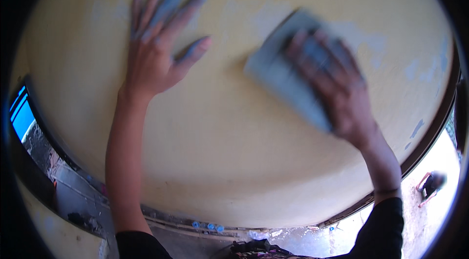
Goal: The person uses a piece of sandpaper to sand a plastered section of a wall by hand, moving the sandpaper in circular and linear motions across the surface.
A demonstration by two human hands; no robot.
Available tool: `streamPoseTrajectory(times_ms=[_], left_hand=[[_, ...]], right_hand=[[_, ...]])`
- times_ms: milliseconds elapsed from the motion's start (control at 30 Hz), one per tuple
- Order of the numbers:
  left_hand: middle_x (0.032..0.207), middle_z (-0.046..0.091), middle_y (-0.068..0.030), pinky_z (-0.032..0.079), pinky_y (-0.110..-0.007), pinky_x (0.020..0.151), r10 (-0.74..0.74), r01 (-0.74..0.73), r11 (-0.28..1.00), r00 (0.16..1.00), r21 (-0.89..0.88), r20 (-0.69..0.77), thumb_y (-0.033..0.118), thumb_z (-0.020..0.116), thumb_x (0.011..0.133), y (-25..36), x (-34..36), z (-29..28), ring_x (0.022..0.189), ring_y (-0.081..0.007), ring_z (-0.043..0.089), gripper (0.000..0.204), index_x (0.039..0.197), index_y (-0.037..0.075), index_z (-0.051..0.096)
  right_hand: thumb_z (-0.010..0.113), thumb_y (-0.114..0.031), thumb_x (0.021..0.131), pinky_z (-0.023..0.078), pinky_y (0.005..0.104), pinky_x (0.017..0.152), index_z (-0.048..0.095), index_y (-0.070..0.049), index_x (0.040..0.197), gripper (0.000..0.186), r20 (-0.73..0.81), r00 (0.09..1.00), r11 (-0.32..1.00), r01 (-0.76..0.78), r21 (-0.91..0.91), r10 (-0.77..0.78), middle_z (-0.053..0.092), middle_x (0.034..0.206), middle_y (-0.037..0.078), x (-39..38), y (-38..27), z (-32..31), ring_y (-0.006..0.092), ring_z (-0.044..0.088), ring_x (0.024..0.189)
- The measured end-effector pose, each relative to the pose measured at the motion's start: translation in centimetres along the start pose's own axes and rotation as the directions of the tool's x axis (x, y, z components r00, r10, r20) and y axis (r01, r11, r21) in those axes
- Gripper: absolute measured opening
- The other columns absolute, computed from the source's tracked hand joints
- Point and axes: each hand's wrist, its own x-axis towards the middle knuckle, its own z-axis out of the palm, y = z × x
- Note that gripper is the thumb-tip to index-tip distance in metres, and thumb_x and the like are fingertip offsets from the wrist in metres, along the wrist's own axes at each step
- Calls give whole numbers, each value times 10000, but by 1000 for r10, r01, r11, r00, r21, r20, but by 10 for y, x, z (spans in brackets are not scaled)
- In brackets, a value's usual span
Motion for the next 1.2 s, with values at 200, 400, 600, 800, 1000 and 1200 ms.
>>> streamPoseTrajectory(times_ms=[200, 400, 600, 800, 1000, 1200], left_hand=[[1286, 366, -16, 183, -510, 968, 104, -108, 994, 982, 15, 157, 431, 538, 722, 13, -2, -4, 1194, -263, 305, 526, 1201, 236, 443], [1288, 362, -30, 182, -521, 964, 168, -164, 985, 979, -43, 115, 459, 552, 687, 10, -4, 4, 1204, -279, 282, 584, 1211, 230, 433], [1316, 318, 9, 140, -498, 1001, 251, -215, 960, 943, -177, 219, 493, 628, 567, 3, -9, -14, 1231, -237, 242, 760, 1244, 262, 371], [1320, 309, 9, 135, -478, 1013, 332, -295, 941, 898, -164, 287, 535, 643, 503, -46, -19, -28, 1234, -226, 236, 829, 1239, 263, 375], [1300, 344, 2, 159, -483, 997, 290, -276, 957, 918, -88, 270, 593, 569, 569, -57, -32, -30, 1220, -244, 264, 779, 1237, 234, 389], [1280, 375, -43, 170, -507, 975, 323, -301, 927, 944, -225, 65, 648, 494, 619, -70, -36, -12, 1197, -264, 309, 764, 1221, 184, 418]], right_hand=[[417, -116, 771, 128, 507, 987, 351, -155, 1266, 500, -47, 998, 993, 47, 108, -42, 354, 1293, 51, 0, -47, 27, 189, 321, 1203], [411, -107, 752, 93, 498, 981, 325, -242, 1280, 552, -189, 924, 943, -326, 66, 332, 284, 1339, 33, 17, -54, 29, 217, 260, 1235], [501, -234, 735, 112, 504, 975, 396, -198, 1240, 517, -257, 885, 910, -413, -49, 388, 324, 1314, 70, 19, -49, 9, 270, 284, 1216], [448, -137, 745, 219, 403, 987, 388, -29, 1220, 490, -30, 997, 988, 81, 128, -78, 342, 1292, 117, 22, -86, 33, 272, 318, 1198], [495, -200, 716, 211, 416, 989, 356, -80, 1253, 567, -38, 992, 991, 123, 45, -121, 319, 1315, 68, 40, -109, 39, 261, 276, 1220], [498, -187, 706, 200, 405, 1005, 400, -235, 1231, 537, -384, 867, 942, -335, 25, 318, 339, 1305, 19, 39, -77, 38, 247, 284, 1216]])
